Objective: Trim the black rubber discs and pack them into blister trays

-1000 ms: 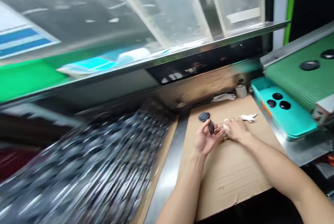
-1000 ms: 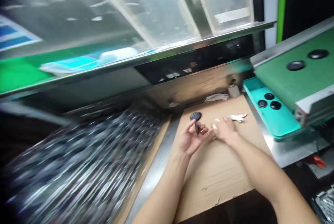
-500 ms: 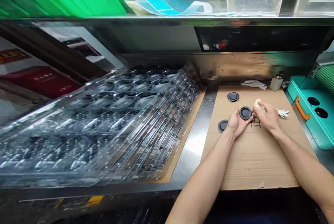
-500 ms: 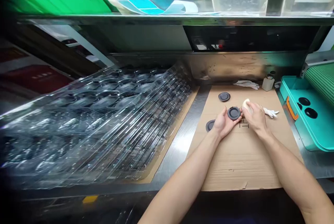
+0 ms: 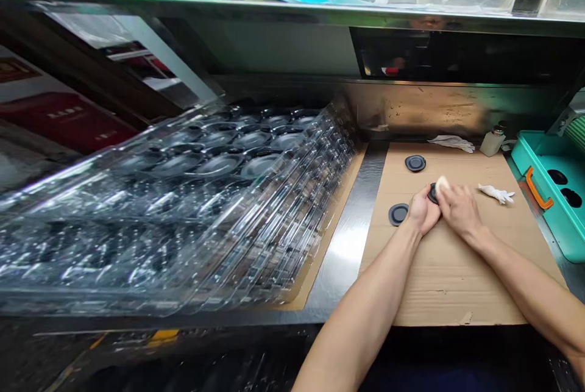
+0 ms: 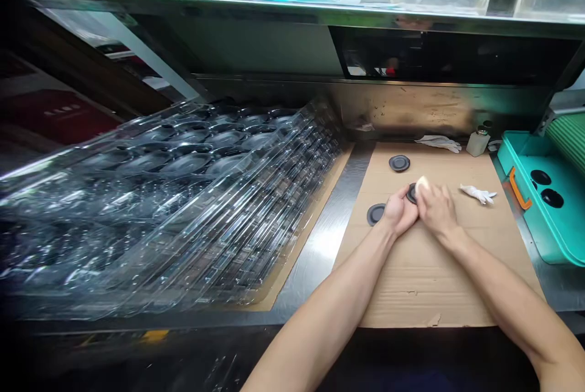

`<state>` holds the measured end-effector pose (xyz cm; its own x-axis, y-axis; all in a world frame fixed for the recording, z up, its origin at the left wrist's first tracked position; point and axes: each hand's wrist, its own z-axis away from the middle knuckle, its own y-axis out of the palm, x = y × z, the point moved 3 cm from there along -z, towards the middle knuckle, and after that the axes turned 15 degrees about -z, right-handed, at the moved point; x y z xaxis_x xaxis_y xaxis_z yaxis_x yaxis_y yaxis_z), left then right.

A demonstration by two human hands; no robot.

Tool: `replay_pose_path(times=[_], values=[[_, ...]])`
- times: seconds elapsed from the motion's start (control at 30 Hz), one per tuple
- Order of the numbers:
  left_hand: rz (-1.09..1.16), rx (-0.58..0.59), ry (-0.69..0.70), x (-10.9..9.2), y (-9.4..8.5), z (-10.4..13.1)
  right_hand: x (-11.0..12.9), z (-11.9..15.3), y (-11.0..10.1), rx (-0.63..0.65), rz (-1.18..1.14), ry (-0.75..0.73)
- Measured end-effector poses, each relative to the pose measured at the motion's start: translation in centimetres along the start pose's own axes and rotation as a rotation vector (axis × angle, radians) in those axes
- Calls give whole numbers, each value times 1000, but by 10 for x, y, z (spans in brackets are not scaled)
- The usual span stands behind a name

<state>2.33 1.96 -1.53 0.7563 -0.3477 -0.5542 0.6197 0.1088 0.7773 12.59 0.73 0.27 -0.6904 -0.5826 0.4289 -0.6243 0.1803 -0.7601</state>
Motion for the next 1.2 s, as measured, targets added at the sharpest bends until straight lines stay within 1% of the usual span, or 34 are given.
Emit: replay_pose_path(times=[0.07,0.17,0.27,0.4,0.47,0.53,0.6,0.7,0.77,0.83,0.9,0.97,1.0,1.07,1.17,1.2], values=[[-11,-2,10,0,-1,-1,-2,1,-4,50,59,20],[-52,-7,8,1,-2,-1,-2,5,-13,168,117,-23],[-102,-12,28,1,-4,-1,-2,6,-23,204,163,-5],[-179,38,23,3,-5,0,0,6,-20,262,37,-115],[-192,53,25,3,-5,0,-6,5,-17,225,-42,-96],[-176,42,20,3,-7,-1,-14,4,-15,151,-117,-49],[-152,17,-3,1,-10,-2,-22,4,-15,100,-200,-33],[-109,-32,-41,-3,-13,-4,-31,5,-20,87,-257,-17],[-72,-48,-45,-8,-15,-2,-36,5,-24,93,-221,23],[-36,-40,-32,-12,-14,1,-42,3,-30,80,-169,86],[-8,-21,-15,-16,-12,5,-48,0,-37,48,-163,193],[-1,-12,-18,-18,-10,8,-53,-2,-43,46,-175,302],[-6,-13,-28,-18,-8,10,-55,-3,-47,47,-156,327],[-10,-10,-52,-18,-6,12,-58,-4,-54,16,-58,298],[4,12,-69,-18,-4,13,-67,-2,-65,-125,124,213],[3,14,-78,-18,-4,13,-72,-1,-67,-140,176,215]])
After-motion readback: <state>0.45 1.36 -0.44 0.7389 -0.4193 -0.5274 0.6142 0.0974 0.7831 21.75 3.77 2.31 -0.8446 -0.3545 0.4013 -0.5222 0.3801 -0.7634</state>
